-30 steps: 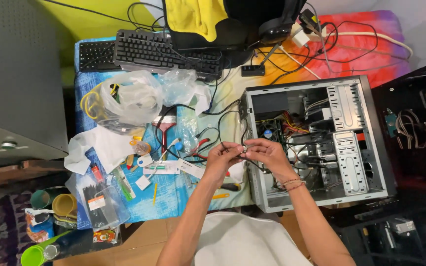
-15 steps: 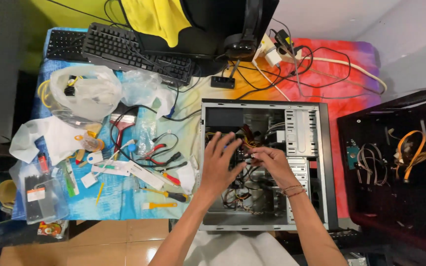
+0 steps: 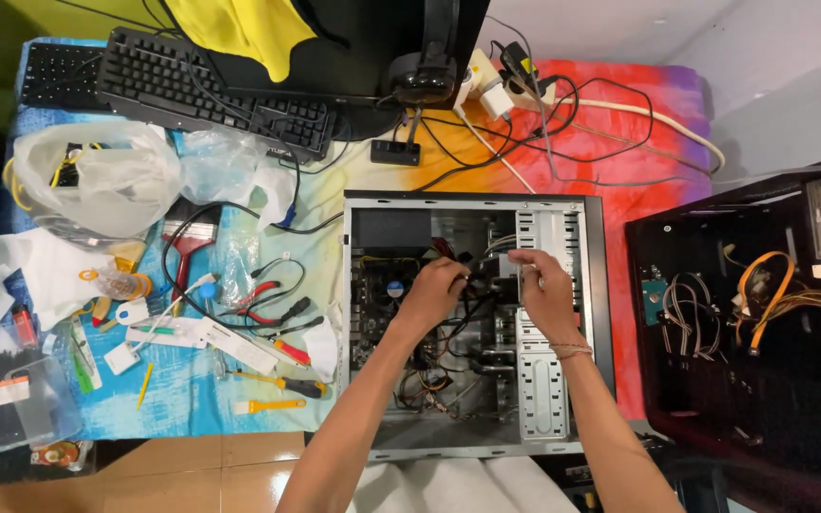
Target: Routing and connecting power and data cables inside a desktop computer case
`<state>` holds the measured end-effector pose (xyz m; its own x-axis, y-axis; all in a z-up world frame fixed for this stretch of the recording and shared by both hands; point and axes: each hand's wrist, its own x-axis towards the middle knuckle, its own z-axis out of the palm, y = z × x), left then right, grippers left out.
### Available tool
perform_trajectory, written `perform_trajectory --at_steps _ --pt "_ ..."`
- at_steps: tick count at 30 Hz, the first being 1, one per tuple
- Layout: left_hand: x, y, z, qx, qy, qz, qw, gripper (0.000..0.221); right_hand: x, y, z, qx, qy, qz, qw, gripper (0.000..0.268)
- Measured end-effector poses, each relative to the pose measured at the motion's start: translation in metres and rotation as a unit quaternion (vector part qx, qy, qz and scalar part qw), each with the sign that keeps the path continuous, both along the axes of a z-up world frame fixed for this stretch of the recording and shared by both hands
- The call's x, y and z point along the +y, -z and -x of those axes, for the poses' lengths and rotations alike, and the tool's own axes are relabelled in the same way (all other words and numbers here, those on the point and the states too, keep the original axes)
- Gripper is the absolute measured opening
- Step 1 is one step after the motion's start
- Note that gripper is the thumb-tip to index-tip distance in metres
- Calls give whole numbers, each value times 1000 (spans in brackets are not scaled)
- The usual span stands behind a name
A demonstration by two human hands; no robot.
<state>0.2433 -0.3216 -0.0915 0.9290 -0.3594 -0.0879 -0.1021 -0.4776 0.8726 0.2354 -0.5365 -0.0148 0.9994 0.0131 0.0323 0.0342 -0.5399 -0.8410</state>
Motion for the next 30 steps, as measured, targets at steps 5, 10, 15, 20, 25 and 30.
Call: perform_trajectory --at_steps 5,10,15,20,25,30 --pt "-11 5 -12 0 19 39 999 23 -6 25 -24 -188 -104 219 952 38" --pt "-28 36 -19 16 3 48 999 23 -1 31 -24 -192 -93 277 937 33" --pt "-39 53 -17 1 -17 62 998 23 2 34 -25 -197 -73 283 936 29" --pt "-33 25 -18 -60 -16 25 998 24 5 36 -25 -188 -64 290 936 28" --pt "-34 29 -19 -133 30 -59 989 34 8 33 -24 -184 -57 286 939 29" --pt "-39 45 -17 -107 36 -102 988 45 9 33 -25 -184 -55 286 939 28"
